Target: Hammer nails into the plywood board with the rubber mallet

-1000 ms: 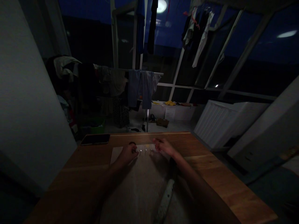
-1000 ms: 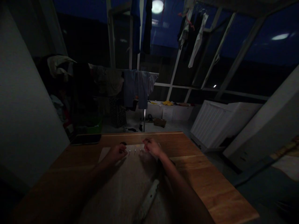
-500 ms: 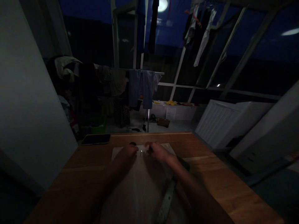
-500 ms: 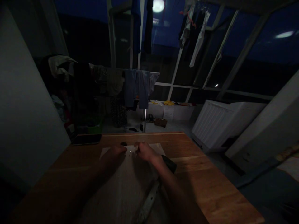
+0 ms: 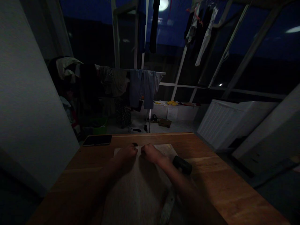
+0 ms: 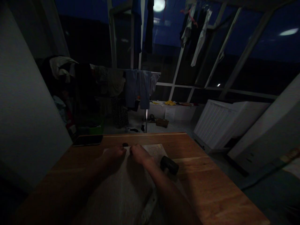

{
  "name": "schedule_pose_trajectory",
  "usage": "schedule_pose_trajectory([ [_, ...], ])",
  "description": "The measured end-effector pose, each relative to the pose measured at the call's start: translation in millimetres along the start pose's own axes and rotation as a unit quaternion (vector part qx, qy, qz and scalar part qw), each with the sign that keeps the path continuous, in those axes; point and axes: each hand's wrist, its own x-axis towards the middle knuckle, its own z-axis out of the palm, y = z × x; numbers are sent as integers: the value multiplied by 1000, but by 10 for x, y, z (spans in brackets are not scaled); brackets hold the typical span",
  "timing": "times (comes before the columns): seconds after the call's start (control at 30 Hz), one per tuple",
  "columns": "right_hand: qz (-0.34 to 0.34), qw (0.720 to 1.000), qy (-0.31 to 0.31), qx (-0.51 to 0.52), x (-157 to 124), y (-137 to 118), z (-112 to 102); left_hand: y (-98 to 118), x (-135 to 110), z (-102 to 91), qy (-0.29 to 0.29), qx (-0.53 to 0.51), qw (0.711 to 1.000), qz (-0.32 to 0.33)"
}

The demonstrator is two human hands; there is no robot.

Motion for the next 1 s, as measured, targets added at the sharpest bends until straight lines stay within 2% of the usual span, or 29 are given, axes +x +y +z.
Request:
schedule_pose_trajectory([
  [0.1,2,999,30,27,-90,25,-22,38,67,-21,36,-77,996,-28],
  [0.2,-11,997,39,72,-279,79,-97,141,75,-20,60,-155,986,-18],
  [0.33,-36,990,17,135,-478,149,-144,293,13,-13,92,-330,939,-30],
  [0.4,-45,980,14,195,-533,167,-141,326,-67,-31,96,-368,924,-50],
  [0.5,-46,960,54,271,-678,182,-155,345,-327,-78,115,-336,930,-95],
  [0.57,-38,958,110,261,-893,214,-182,387,-608,-97,126,-291,940,-128],
  [0.63,-7,958,177,226,-1224,301,-189,481,-940,-92,138,-241,950,-142],
  [0.7,58,946,252,194,-1633,458,-129,622,-1254,-65,129,-208,961,-127],
  [0.77,130,924,329,142,-2051,667,23,780,-1488,-30,85,-186,973,-110],
  [0.8,160,917,349,107,-2240,776,129,855,-1564,-13,62,-177,977,-104],
  [0.87,190,924,328,45,-2550,974,371,978,-1635,13,32,-158,982,-103],
  [0.93,176,941,290,12,-2751,1119,586,1053,-1631,33,35,-142,983,-115],
  [1.0,162,950,266,9,-2849,1198,714,1073,-1607,61,43,-126,983,-129],
])
